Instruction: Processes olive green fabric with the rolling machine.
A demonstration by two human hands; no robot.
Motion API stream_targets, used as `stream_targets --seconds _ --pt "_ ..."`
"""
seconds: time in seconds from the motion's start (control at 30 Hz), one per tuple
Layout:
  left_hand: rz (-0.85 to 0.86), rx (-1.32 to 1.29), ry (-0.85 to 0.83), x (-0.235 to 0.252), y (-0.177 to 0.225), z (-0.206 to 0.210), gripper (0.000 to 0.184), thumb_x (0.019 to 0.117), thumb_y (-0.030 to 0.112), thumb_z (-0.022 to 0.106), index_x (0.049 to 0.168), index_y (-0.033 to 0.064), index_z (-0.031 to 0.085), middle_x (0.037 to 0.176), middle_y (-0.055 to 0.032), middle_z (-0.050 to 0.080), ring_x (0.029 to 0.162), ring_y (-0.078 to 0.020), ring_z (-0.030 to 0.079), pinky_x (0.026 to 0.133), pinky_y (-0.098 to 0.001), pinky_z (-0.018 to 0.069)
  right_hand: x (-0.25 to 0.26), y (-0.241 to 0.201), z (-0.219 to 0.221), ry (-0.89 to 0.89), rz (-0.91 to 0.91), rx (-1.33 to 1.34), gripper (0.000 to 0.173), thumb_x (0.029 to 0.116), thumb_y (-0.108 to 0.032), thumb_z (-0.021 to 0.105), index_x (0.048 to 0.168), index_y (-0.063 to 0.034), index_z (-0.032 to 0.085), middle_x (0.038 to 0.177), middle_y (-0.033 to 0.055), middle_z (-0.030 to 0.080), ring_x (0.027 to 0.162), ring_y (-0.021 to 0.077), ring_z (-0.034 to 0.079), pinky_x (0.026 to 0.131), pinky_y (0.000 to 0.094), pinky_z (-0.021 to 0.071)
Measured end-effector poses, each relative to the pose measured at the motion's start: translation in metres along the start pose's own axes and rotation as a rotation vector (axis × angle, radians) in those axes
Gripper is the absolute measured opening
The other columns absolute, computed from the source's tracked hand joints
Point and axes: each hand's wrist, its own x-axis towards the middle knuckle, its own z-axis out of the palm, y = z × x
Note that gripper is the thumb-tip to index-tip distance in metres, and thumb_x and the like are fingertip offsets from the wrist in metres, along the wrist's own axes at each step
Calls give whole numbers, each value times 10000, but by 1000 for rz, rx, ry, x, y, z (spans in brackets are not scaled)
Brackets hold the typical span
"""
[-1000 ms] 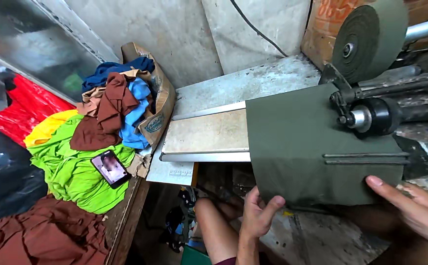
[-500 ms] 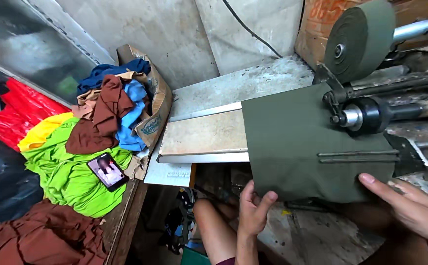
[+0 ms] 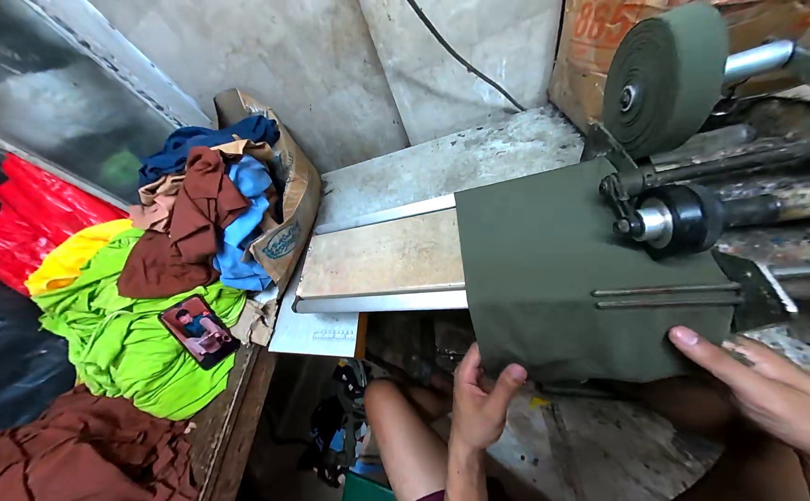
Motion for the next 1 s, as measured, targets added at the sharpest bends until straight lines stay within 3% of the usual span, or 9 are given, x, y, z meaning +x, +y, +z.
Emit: stream_targets --seconds 0.07,0.2,0.37,0.43,0.57,0.7,0.83,1.0 --pt "-6 -5 -27 -2 2 3 303 985 231 684 1204 24 652 1113 -3 731 1020 -47 686 926 -281 574 0 0 0 -5 -15 -3 271 1063 -442 486 1176 -277 668 1107 -191 715 1070 -68 643 996 200 524" --pt "5 9 -15 1 -3 0 385 992 252 677 1257 -18 604 1142 -44 711 1037 -75 678 937 -301 570 0 5 -2 -2 -18 -3 289 1056 -463 495 1177 -274 678 1104 -167 722 1062 -40 657 986 222 537" --pt "9 10 -2 -1 1 2 319 991 249 678 1228 38 644 1102 -11 733 994 -64 698 890 -286 593 2 0 -1 -14 10 -31 317 1050 -491 487 1148 -265 687 1064 -168 727 1038 -55 659 964 206 544" --pt "-5 46 10 -2 -1 1 345 990 228 675 1270 38 613 1139 -15 722 1024 -81 695 914 -300 591 0 -8 0 -19 51 -61 346 1055 -486 472 1139 -229 689 1039 -164 728 1020 -66 659 950 197 551" --pt "16 87 16 -4 -3 2 295 971 308 695 1243 195 688 1112 49 747 981 -50 711 864 -248 600 0 -24 -3 -65 172 -139 420 1065 -456 440 1128 -126 691 1012 -99 718 992 -63 643 937 227 542" --pt "-3 106 30 -2 -4 2 289 964 324 698 1227 206 688 1087 67 749 970 -30 704 870 -218 585 3 -21 -7 -123 184 -129 487 1070 -482 411 1102 -90 698 1003 -31 716 988 1 656 921 296 552" --pt "20 98 30 0 -5 0 249 979 311 683 1193 183 679 1054 53 739 948 -34 697 854 -220 582 4 -17 -7 -134 157 -98 476 1067 -493 414 1096 -109 694 989 -47 719 977 0 667 903 282 562" --pt "-9 100 24 1 -2 6 284 969 295 699 1210 145 680 1073 46 746 954 -38 705 848 -239 596 -1 -17 -2 -46 92 -90 360 1069 -455 452 1119 -188 689 1022 -147 725 1007 -75 652 939 198 549"
